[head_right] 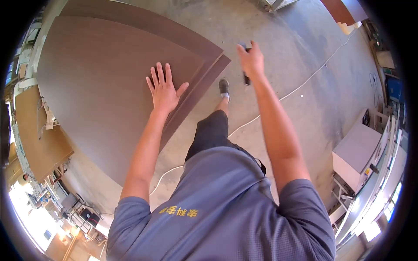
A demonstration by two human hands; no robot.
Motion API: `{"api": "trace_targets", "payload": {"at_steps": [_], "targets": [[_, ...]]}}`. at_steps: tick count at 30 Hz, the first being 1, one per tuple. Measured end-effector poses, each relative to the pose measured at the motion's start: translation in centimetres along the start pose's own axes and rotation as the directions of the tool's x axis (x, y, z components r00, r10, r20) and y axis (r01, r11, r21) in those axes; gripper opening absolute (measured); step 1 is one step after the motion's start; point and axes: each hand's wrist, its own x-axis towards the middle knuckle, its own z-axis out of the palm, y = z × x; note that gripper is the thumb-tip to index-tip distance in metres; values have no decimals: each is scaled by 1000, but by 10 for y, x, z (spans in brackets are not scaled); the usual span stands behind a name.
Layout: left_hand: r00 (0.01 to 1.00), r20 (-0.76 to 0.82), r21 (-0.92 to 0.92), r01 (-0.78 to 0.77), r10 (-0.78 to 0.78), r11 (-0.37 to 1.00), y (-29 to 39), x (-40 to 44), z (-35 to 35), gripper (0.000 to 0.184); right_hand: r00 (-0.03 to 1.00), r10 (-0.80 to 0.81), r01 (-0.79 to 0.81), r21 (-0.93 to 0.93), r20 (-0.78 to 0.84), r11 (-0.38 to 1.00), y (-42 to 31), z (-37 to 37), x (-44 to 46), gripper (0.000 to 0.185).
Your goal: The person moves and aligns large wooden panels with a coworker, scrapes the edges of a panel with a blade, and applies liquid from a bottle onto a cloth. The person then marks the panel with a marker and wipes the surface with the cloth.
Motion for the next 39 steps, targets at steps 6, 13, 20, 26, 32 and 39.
{"api": "trace_targets", "payload": {"at_steps": [6,13,20,26,32,39], "targets": [[996,-84,-101,-22,13,995,68,102,-27,90,964,-39,136,-364,263,922,58,-91,72,25],[984,33,-48,-174,175,984,100,145,-14,71,984,26,64,-476,178,877,-56,-216,185,48],[987,72,-13,141,-140,990,130,171,-25,76,832,-553,472,-576,42,667,-153,-321,424,39],[833,-9,-84,551,-554,830,144,203,31,77,801,-590,399,-643,-105,654,-187,-378,683,41],[794,-374,343,598,-478,724,169,247,108,60,825,-539,356,-587,-169,728,-167,-374,849,40],[387,489,-114,917,-782,383,168,517,68,38,800,-549,235,-716,-242,657,-182,-346,926,42]]}}
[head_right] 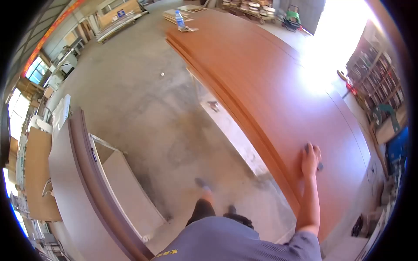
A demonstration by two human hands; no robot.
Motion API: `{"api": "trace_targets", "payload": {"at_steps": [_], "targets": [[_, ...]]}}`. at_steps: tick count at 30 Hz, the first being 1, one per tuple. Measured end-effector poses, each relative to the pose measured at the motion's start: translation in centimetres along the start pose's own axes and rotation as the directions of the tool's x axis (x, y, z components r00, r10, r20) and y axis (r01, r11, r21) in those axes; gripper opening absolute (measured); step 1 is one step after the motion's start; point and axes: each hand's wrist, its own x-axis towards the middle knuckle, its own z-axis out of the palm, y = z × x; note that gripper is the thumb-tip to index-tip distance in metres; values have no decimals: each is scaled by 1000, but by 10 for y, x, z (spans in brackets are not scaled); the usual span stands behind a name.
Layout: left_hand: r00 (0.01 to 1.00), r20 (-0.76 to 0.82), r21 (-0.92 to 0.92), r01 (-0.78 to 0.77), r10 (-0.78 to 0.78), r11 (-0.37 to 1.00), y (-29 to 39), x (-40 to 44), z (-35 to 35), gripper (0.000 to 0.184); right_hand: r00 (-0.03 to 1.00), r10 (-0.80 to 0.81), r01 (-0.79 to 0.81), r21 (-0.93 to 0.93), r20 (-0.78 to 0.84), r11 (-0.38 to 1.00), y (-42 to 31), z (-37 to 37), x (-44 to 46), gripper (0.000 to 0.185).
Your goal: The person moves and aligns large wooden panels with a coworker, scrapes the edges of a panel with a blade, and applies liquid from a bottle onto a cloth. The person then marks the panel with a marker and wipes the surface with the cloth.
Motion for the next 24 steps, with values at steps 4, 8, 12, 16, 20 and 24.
{"api": "trace_targets", "payload": {"at_steps": [4,8,12,16,20,24], "targets": [[998,63,-78,29,-24,997,108,96,-45,36,995,87,-86,-13,52,996,-13,5,-3,42],[998,52,-121,-29,36,992,190,219,-119,40,987,106,-67,-296,117,953,-29,24,-5,58],[954,-175,-211,-278,244,937,343,347,-260,63,972,193,-179,-111,135,978,-190,76,111,63],[796,-73,-396,-576,601,715,608,431,-427,92,985,34,-91,336,171,937,-404,169,290,61],[347,-378,-228,-934,858,276,823,441,-541,91,993,-19,-36,440,120,897,-602,285,484,63],[222,-379,-266,-956,898,123,952,441,-615,88,981,119,-173,416,151,893,-777,386,654,85]]}}
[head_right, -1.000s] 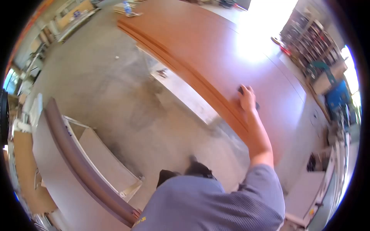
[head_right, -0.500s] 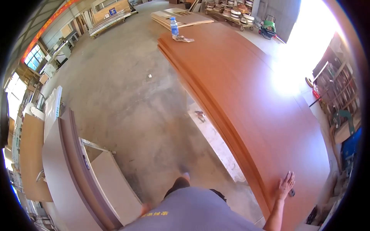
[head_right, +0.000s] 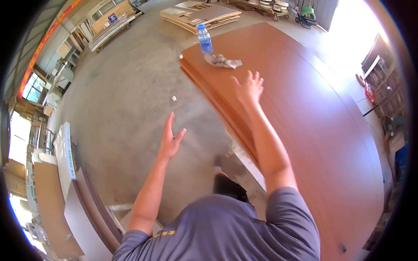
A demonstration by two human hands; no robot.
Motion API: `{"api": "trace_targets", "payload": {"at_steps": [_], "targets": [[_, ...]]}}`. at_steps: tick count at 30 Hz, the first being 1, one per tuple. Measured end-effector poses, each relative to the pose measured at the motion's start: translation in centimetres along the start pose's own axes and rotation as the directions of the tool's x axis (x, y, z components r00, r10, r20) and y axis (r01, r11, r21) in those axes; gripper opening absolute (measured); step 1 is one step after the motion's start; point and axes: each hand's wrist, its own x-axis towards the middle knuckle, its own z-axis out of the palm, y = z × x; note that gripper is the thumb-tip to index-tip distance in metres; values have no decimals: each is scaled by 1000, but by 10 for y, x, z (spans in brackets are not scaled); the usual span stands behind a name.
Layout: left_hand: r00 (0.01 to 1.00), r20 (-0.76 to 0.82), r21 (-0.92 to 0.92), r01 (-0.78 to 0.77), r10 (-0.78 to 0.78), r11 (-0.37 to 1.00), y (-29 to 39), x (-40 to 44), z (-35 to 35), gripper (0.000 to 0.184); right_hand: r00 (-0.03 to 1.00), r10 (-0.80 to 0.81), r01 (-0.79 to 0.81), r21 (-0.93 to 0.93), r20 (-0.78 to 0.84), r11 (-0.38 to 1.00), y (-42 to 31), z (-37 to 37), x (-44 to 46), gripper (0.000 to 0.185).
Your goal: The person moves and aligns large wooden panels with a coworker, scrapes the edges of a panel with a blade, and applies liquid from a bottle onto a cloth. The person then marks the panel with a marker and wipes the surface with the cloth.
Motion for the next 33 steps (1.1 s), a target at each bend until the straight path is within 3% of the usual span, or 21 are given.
{"api": "trace_targets", "payload": {"at_steps": [3,5,7,9,11,12,14,15,17,18,19,21,22,23,24,26,28,29,31,33], "targets": [[998,61,-35,6,-4,999,-24,94,-11,89,976,206,-209,38,72,977,-73,90,115,97],[997,75,-92,28,-21,995,-31,155,-22,89,962,269,-270,45,42,962,-98,127,150,93],[996,84,-182,53,-38,982,-37,219,-25,90,976,212,-209,-44,54,977,-99,161,160,80],[995,95,-212,-21,42,977,-44,291,-20,92,991,-89,73,-160,-96,984,-78,205,161,59],[982,127,-215,-108,137,971,-57,376,6,95,970,-195,186,73,147,980,-76,199,160,43],[967,128,-210,-188,218,959,-65,418,23,97,980,-155,150,48,123,987,-78,188,152,43],[946,135,-286,-247,294,926,-87,498,68,101,999,19,3,497,-40,868,-87,158,118,43],[929,105,-339,-304,356,891,-92,523,89,104,991,79,-3,572,-107,820,-87,141,101,52],[868,375,-392,-169,325,904,-79,561,93,96,926,306,-92,656,-220,749,-76,117,61,54],[797,451,-516,-134,402,846,-89,580,104,91,854,423,-146,641,-303,753,-83,109,39,54],[706,529,-622,-56,472,781,-96,587,122,86,756,587,-258,693,-290,674,-89,97,16,55],[538,520,-711,-159,664,685,-67,556,114,79,514,794,-374,748,-324,548,-121,78,-40,56],[458,577,-725,-94,676,682,-52,532,95,79,502,807,-113,901,-312,419,-149,76,-61,56],[297,549,-761,-209,781,614,-35,509,75,79,517,788,184,942,-335,280,-177,75,-71,56],[132,484,-805,-320,865,500,-24,488,63,79,392,823,190,911,-411,365,-211,77,-76,54],[-172,503,-861,-183,847,474,-25,444,47,82,308,806,136,862,-506,489,-270,89,-97,51],[-357,453,-889,-116,817,443,-24,384,17,82,265,791,9,821,-552,570,-323,98,-142,40],[-464,430,-893,-88,775,442,-25,360,0,81,187,788,14,803,-587,595,-349,108,-162,40],[-599,390,-898,-79,700,432,-33,326,-43,82,157,680,129,697,-717,705,-404,132,-194,33],[-718,300,-937,-99,628,335,-46,295,-79,85,83,442,-158,426,-893,891,-439,174,-229,26]]}}
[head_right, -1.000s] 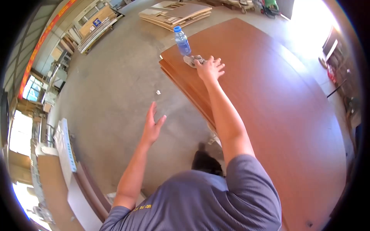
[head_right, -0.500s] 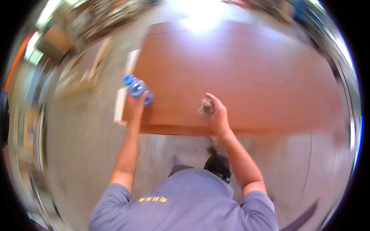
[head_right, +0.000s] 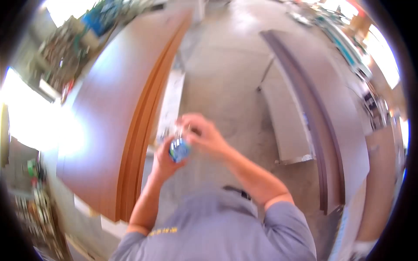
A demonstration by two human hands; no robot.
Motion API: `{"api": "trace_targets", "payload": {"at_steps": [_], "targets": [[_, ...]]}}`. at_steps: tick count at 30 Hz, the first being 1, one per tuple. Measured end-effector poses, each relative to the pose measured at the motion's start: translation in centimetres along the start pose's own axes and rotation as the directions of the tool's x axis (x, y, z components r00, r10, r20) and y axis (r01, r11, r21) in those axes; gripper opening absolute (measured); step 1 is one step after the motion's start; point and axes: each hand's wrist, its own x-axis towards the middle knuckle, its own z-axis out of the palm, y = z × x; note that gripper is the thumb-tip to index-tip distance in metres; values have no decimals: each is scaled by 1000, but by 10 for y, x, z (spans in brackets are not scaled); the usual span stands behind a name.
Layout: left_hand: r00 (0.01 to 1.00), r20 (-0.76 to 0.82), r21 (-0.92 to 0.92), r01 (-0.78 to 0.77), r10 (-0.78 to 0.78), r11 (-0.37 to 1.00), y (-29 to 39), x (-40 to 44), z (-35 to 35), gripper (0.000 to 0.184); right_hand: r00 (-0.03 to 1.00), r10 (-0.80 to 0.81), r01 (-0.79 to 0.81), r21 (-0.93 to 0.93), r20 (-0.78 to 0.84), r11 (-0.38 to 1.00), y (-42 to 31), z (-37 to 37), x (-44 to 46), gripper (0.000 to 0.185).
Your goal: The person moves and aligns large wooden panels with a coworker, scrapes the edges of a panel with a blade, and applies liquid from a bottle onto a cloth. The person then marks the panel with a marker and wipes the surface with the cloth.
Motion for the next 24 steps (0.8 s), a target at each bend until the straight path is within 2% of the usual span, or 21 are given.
{"api": "trace_targets", "payload": {"at_steps": [2,3,4,5,7,8,9,10,11,13,15,17,18,20,21,23,24], "targets": [[988,68,-100,-132,139,986,33,10,41,86,994,-79,49,-345,-73,937,-36,-37,-39,22],[972,126,-117,-183,197,976,66,16,53,83,989,-80,14,-468,-121,884,-59,-56,-56,20],[964,214,-110,-137,158,984,102,15,65,80,983,-63,-47,-563,-175,825,-78,-72,-79,19],[951,264,-78,-147,162,986,124,12,88,78,974,-105,-32,-581,-202,813,-88,-91,-102,19],[901,383,-78,-188,204,979,163,3,133,77,975,-51,-120,-705,-217,699,-99,-136,-156,22],[874,433,-56,-218,221,974,179,-4,160,77,972,-66,-117,-709,-225,695,-99,-156,-188,22],[835,503,-33,-238,222,971,199,-13,186,77,924,-101,-200,-691,-370,694,-96,-176,-222,25],[833,508,-33,-236,220,971,224,-28,212,77,854,-131,-281,-659,-504,698,-95,-195,-256,30],[804,563,34,-255,192,966,255,-40,233,77,848,-123,-291,-647,-516,704,-98,-210,-287,30],[702,692,106,-326,165,939,319,-54,266,73,557,-75,-283,-275,-827,919,-107,-241,-347,44],[624,730,107,-508,279,855,363,-66,317,57,400,-61,-258,-177,-914,950,-104,-281,-411,52],[547,784,128,-605,293,786,421,-73,362,54,231,-66,-162,-106,-971,981,-115,-318,-463,50],[504,810,129,-651,299,748,444,-81,379,54,144,-86,-168,-110,-986,980,-128,-326,-486,49],[413,839,82,-740,355,667,487,-97,410,52,40,-50,59,-48,-998,997,-143,-347,-532,48],[376,852,57,-759,365,648,506,-105,427,51,-19,-39,50,-40,-999,998,-151,-357,-552,48],[299,883,12,-785,362,619,538,-119,457,52,-146,-92,197,-120,-985,973,-167,-372,-583,47],[274,888,-3,-799,368,601,551,-120,468,54,-185,-94,196,-131,-978,972,-176,-378,-592,47]]}}
